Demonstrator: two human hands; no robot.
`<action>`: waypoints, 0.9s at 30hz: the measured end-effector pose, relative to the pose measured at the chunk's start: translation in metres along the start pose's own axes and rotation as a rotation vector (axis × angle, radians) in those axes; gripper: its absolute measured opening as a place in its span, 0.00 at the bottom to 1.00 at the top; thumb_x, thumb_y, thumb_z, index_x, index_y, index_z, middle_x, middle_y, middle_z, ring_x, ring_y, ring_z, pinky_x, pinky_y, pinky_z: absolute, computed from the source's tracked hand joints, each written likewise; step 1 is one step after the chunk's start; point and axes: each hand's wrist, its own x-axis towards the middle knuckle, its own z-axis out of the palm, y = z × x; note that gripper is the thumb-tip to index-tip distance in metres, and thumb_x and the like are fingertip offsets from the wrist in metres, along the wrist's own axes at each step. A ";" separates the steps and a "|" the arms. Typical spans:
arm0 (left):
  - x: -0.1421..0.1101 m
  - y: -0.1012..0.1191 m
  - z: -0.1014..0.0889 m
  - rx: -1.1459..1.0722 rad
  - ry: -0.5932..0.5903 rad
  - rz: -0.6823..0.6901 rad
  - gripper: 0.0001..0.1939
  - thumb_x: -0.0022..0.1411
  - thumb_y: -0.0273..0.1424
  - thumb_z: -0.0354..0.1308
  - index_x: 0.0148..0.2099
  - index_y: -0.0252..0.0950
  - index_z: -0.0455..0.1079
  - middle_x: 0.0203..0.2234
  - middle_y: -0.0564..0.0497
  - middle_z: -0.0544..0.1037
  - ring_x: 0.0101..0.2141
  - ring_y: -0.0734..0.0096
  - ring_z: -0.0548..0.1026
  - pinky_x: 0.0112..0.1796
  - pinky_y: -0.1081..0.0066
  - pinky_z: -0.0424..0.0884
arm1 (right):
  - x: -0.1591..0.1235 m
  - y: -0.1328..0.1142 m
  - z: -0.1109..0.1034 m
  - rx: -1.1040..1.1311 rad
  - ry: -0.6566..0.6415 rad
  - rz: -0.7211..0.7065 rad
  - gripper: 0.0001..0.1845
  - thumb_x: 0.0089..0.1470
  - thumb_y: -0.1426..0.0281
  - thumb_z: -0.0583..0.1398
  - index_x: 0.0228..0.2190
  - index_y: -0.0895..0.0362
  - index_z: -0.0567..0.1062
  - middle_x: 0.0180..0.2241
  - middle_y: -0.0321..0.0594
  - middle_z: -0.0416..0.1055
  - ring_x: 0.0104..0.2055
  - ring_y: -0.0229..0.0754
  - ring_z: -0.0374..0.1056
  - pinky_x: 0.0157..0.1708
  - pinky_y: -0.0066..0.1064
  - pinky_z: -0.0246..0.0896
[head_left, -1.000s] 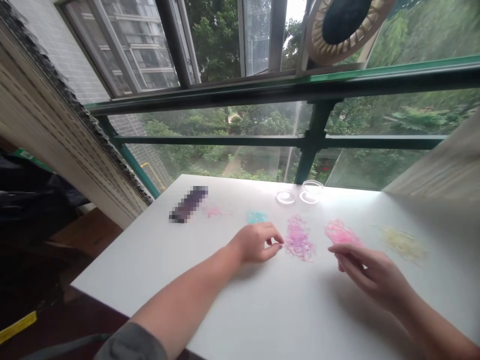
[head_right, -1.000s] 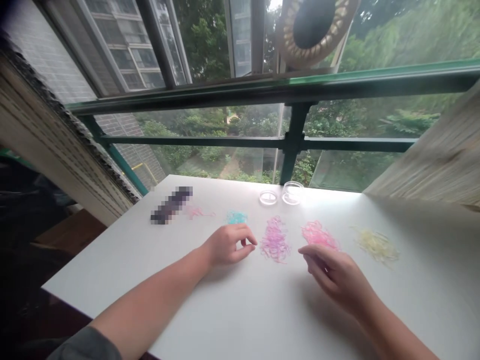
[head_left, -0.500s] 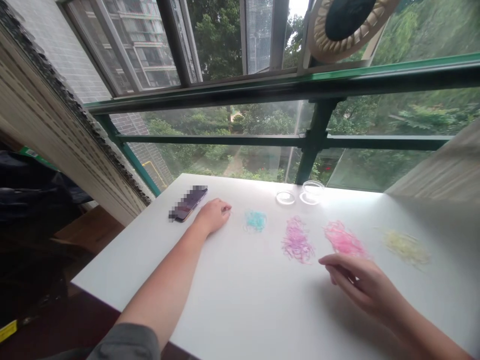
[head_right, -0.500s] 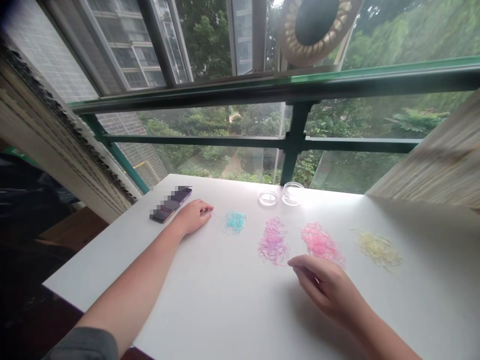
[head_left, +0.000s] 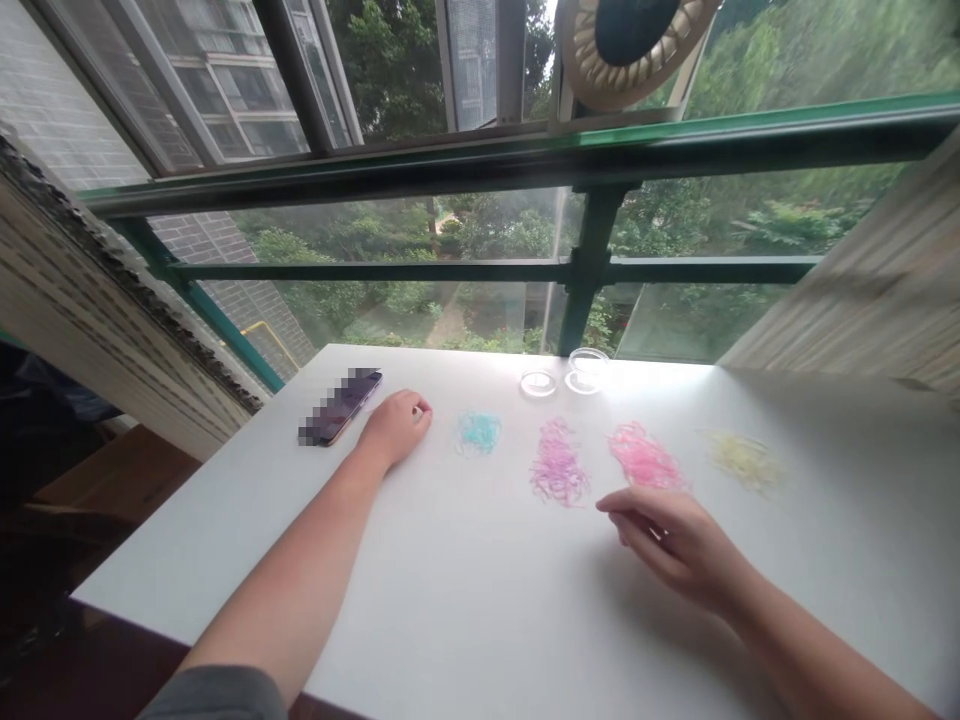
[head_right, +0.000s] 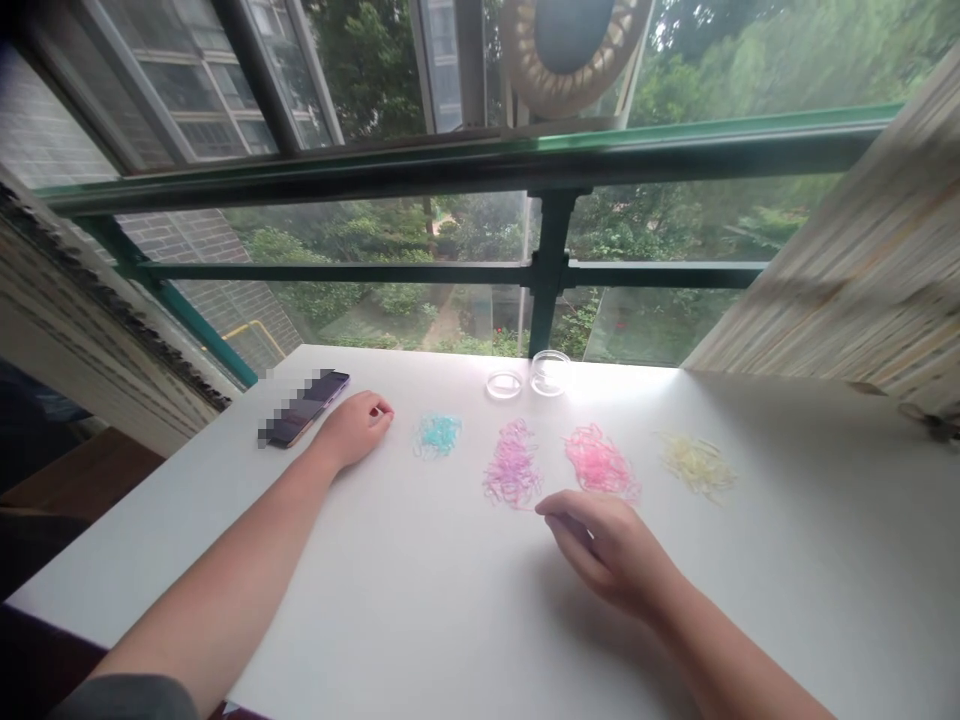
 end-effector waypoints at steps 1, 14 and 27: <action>0.000 0.002 -0.001 -0.016 0.013 -0.009 0.08 0.57 0.32 0.51 0.33 0.36 0.69 0.32 0.48 0.75 0.35 0.65 0.72 0.35 0.69 0.66 | 0.000 -0.001 0.000 0.007 -0.003 0.002 0.08 0.57 0.73 0.52 0.35 0.57 0.70 0.21 0.36 0.68 0.21 0.34 0.60 0.23 0.27 0.55; -0.050 0.119 0.020 -0.499 0.044 0.611 0.04 0.59 0.26 0.52 0.35 0.35 0.68 0.28 0.50 0.75 0.31 0.72 0.72 0.33 0.72 0.67 | 0.004 -0.023 0.018 0.281 0.002 0.276 0.06 0.54 0.70 0.55 0.34 0.57 0.71 0.21 0.34 0.65 0.20 0.32 0.56 0.21 0.25 0.52; -0.057 0.131 0.029 -0.545 -0.004 0.776 0.05 0.57 0.24 0.53 0.36 0.37 0.69 0.27 0.51 0.77 0.31 0.72 0.74 0.35 0.71 0.69 | 0.005 -0.026 0.020 0.350 0.026 0.308 0.05 0.52 0.70 0.57 0.30 0.58 0.71 0.21 0.33 0.66 0.20 0.31 0.54 0.20 0.24 0.52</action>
